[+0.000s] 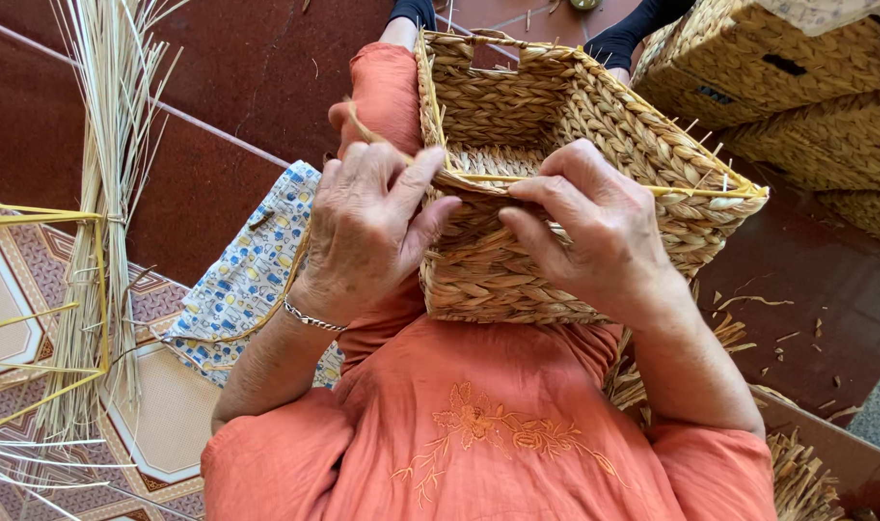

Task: The person weaves a rectangular basket using dried plant fibers, interlacing strands through vertical supports. They trim excess fibers with shears and attach a handle to the basket.

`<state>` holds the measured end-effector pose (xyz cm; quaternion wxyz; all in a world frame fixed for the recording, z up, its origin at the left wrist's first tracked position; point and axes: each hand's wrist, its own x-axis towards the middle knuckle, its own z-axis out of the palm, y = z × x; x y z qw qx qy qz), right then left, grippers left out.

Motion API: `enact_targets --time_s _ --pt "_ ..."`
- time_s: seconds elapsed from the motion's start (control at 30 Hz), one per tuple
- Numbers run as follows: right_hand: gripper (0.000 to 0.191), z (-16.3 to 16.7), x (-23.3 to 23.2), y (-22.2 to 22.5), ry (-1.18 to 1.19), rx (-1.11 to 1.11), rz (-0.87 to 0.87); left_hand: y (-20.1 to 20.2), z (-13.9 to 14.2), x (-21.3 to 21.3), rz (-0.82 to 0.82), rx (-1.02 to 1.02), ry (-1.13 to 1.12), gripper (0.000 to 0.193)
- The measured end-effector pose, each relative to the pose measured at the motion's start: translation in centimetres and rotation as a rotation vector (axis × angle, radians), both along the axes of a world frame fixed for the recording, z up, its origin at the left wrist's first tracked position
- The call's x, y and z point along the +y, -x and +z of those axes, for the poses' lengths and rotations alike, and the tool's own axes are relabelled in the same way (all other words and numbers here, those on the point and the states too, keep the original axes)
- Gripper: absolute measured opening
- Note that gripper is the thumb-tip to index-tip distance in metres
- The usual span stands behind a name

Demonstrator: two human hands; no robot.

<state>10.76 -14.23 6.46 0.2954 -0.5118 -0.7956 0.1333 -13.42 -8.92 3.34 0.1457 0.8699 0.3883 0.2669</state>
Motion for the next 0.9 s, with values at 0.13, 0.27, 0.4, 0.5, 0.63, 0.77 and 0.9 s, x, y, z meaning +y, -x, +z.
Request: enact_targets --time_s 0.13,0.27,0.4,0.5,0.63,0.77,0.9 --pt "0.012 -1.4 -0.1 0.3 -0.094 -0.015 -0.061 0.6 -0.4 0.1 -0.039 -0.051 -0.361 0.028" --pt "0.016 -2.3 -0.1 0.9 -0.127 -0.030 -0.130 1.1 -1.6 -0.5 -0.191 -0.030 0.007 0.020" --pt "0.017 -2.6 0.2 1.4 -0.241 0.011 -0.183 1.4 -2.1 0.1 -0.159 -0.131 0.216 0.017" --pt "0.028 -2.3 0.6 1.4 -0.185 0.086 -0.213 1.9 -1.2 0.0 -0.045 -0.163 -0.205 0.019" --pt "0.015 -1.9 0.8 2.4 -0.377 -0.144 -0.160 2.7 0.3 -2.4 -0.343 -0.220 -0.126 0.023" --pt "0.023 -0.7 0.8 2.7 -0.328 -0.100 -0.028 1.9 -0.6 -3.3 -0.165 0.022 -0.112 0.034" --pt "0.020 -0.1 0.7 2.1 -0.253 0.033 0.001 3.4 0.7 -4.9 -0.218 0.139 0.021 0.017"
